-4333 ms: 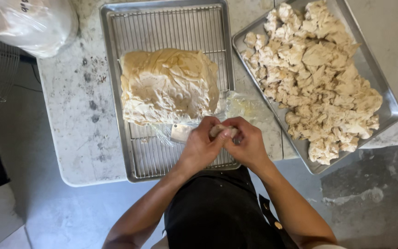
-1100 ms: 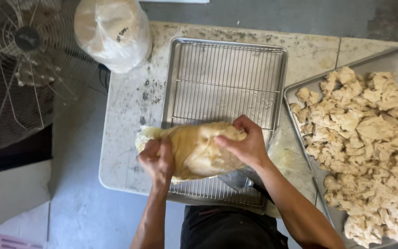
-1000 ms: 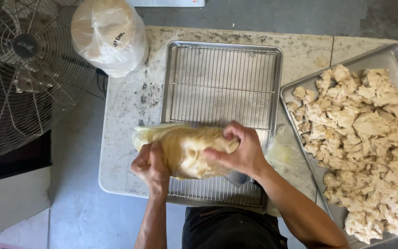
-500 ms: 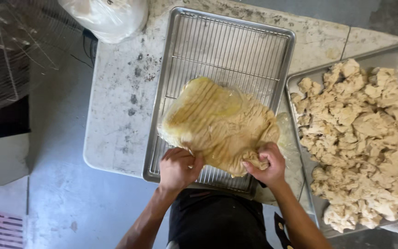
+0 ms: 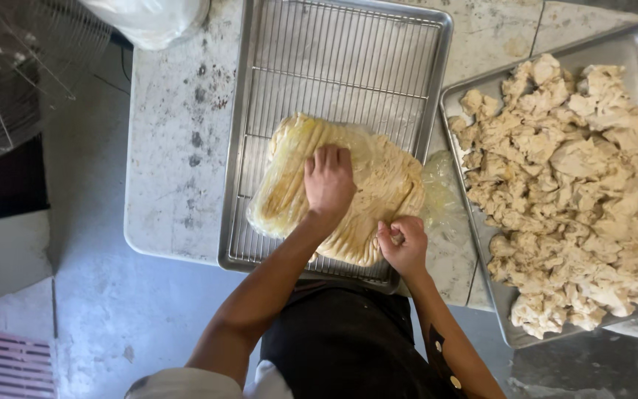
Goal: The person tears large pieces of dough from a main block by hand and using a cleaver, then places them onto a metal tray.
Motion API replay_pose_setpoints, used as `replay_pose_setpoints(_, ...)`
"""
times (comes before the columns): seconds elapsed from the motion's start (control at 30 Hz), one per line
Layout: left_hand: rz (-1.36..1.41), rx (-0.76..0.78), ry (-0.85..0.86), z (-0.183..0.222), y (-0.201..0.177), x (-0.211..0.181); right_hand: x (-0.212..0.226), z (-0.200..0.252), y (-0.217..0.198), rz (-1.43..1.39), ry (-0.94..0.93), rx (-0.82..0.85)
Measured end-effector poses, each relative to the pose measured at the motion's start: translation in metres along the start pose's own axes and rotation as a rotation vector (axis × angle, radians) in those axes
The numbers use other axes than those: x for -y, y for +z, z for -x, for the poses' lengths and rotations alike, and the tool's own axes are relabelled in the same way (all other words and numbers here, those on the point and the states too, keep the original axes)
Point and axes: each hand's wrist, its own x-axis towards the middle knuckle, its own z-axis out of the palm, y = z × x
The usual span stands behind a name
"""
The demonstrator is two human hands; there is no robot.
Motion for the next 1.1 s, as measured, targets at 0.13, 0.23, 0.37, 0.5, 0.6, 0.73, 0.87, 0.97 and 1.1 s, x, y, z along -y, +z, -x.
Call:
replay_pose_setpoints(0.13,0.600,0.194,-0.284,-0.015,0.006,0.038,0.001,-0.003,-0.002,-0.039,-0.002,-0.004)
replay_pose_setpoints(0.23,1.646,0.274,-0.731,-0.022,-0.043,0.067,-0.003,-0.009,-0.003,-0.022,-0.024,0.028)
replay_pose_setpoints(0.37,0.841,0.068,-0.375,-0.050,-0.164,0.122,-0.014,-0.008,-0.008,-0.032,-0.018,0.114)
replay_pose_setpoints(0.5,0.930,-0.289,-0.251,-0.068,-0.281,0.197,-0.020,-0.006,-0.020,-0.588,0.486,0.093)
replay_pose_setpoints(0.6,0.732,-0.420,-0.423,-0.098,-0.306,0.286,-0.029,-0.022,-0.016,-0.513,0.640,-0.118)
replay_pose_setpoints(0.73,0.571,-0.333,-0.658,-0.144,-0.255,0.378,-0.068,-0.047,-0.034,0.129,0.437,-0.055)
replay_pose_setpoints(0.87,0.637,-0.256,-0.569,-0.188,-0.201,0.284,-0.094,-0.049,-0.036,0.390,0.467,0.330)
replay_pose_setpoints(0.97,0.772,-0.181,-0.425,-0.207,-0.177,0.203,-0.107,-0.060,-0.038,0.418,0.571,0.363)
replay_pose_setpoints(1.1,0.953,-0.025,-0.250,-0.220,-0.154,0.160,-0.083,-0.122,-0.056,-0.078,0.554,-0.113)
